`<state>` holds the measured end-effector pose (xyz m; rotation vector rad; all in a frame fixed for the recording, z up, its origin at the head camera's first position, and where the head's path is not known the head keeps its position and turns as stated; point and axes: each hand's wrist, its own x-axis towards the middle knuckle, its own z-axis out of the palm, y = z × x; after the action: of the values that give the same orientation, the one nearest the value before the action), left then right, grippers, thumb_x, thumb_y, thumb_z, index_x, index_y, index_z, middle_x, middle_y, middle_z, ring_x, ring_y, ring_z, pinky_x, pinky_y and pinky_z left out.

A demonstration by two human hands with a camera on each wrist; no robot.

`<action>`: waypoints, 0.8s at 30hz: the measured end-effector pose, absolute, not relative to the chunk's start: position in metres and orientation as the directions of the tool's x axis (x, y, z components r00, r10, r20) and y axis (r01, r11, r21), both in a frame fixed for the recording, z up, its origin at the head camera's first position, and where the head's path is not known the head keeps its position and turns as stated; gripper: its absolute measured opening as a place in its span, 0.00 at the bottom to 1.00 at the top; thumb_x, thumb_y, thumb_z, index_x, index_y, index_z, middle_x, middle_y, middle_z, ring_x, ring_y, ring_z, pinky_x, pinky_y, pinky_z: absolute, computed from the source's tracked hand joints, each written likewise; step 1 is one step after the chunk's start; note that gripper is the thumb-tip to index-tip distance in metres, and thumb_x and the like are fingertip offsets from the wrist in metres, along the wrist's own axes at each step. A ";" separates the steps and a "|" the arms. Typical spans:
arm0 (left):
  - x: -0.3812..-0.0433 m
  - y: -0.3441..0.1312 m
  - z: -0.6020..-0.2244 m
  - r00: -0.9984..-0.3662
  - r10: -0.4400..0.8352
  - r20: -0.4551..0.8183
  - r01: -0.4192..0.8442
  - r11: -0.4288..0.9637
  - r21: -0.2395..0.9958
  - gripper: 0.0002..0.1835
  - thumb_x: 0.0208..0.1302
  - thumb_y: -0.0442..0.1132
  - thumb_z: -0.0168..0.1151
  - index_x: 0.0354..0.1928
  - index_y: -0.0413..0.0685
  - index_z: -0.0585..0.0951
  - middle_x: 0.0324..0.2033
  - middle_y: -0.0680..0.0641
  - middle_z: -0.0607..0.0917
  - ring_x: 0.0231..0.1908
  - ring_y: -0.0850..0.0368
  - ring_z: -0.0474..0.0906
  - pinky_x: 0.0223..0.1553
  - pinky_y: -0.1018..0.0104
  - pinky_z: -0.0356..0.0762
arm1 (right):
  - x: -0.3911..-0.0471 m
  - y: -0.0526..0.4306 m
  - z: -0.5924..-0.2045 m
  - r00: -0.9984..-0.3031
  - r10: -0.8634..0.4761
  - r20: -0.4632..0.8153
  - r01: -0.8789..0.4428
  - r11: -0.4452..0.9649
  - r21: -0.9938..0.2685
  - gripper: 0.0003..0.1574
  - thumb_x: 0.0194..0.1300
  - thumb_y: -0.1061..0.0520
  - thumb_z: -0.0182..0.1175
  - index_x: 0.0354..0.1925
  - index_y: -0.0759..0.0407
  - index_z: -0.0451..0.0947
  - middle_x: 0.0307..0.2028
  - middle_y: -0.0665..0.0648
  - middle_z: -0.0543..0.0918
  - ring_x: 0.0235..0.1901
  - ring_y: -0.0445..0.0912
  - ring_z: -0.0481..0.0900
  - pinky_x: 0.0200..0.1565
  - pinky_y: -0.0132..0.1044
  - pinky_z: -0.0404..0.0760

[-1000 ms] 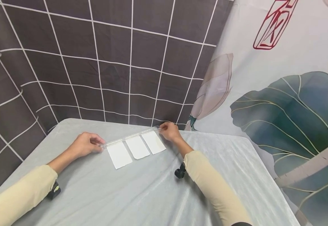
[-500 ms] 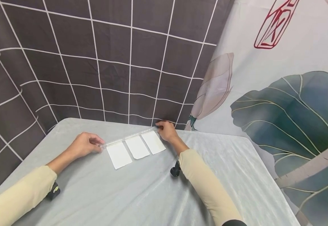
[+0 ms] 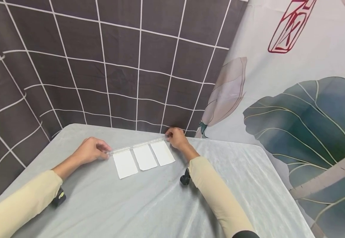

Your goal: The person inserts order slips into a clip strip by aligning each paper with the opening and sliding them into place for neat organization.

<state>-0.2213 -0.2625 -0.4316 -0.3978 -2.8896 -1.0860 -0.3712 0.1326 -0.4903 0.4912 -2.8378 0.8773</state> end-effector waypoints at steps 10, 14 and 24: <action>-0.236 -0.257 -0.426 -0.956 0.266 0.126 0.287 0.743 0.604 0.15 0.42 0.30 0.84 0.37 0.43 0.94 0.31 0.47 0.95 0.34 0.61 0.85 0.39 0.67 0.81 | -0.357 0.146 -0.479 -0.921 -0.334 0.200 -0.389 0.787 -0.479 0.08 0.69 0.66 0.74 0.46 0.58 0.89 0.38 0.56 0.89 0.39 0.47 0.82 0.46 0.40 0.83; -0.247 -0.252 -0.422 -0.952 0.272 0.140 0.302 0.757 0.580 0.15 0.43 0.29 0.82 0.38 0.42 0.94 0.32 0.47 0.95 0.34 0.60 0.86 0.41 0.64 0.82 | -0.368 0.161 -0.495 -0.921 -0.328 0.211 -0.390 0.771 -0.503 0.08 0.69 0.65 0.74 0.46 0.56 0.89 0.38 0.55 0.89 0.39 0.46 0.83 0.47 0.41 0.83; -0.274 -0.221 -0.417 -0.931 0.332 0.153 0.359 0.749 0.557 0.16 0.46 0.31 0.87 0.39 0.42 0.94 0.36 0.43 0.97 0.40 0.49 0.92 0.49 0.51 0.90 | -0.328 0.199 -0.453 -0.931 -0.331 0.152 -0.360 0.770 -0.527 0.06 0.70 0.68 0.71 0.45 0.64 0.88 0.37 0.60 0.90 0.38 0.49 0.83 0.45 0.44 0.84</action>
<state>-0.2739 -0.2209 -0.4170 -0.5726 -2.8966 -0.9363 -0.3280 0.1989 -0.4533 0.5679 -2.9078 0.8814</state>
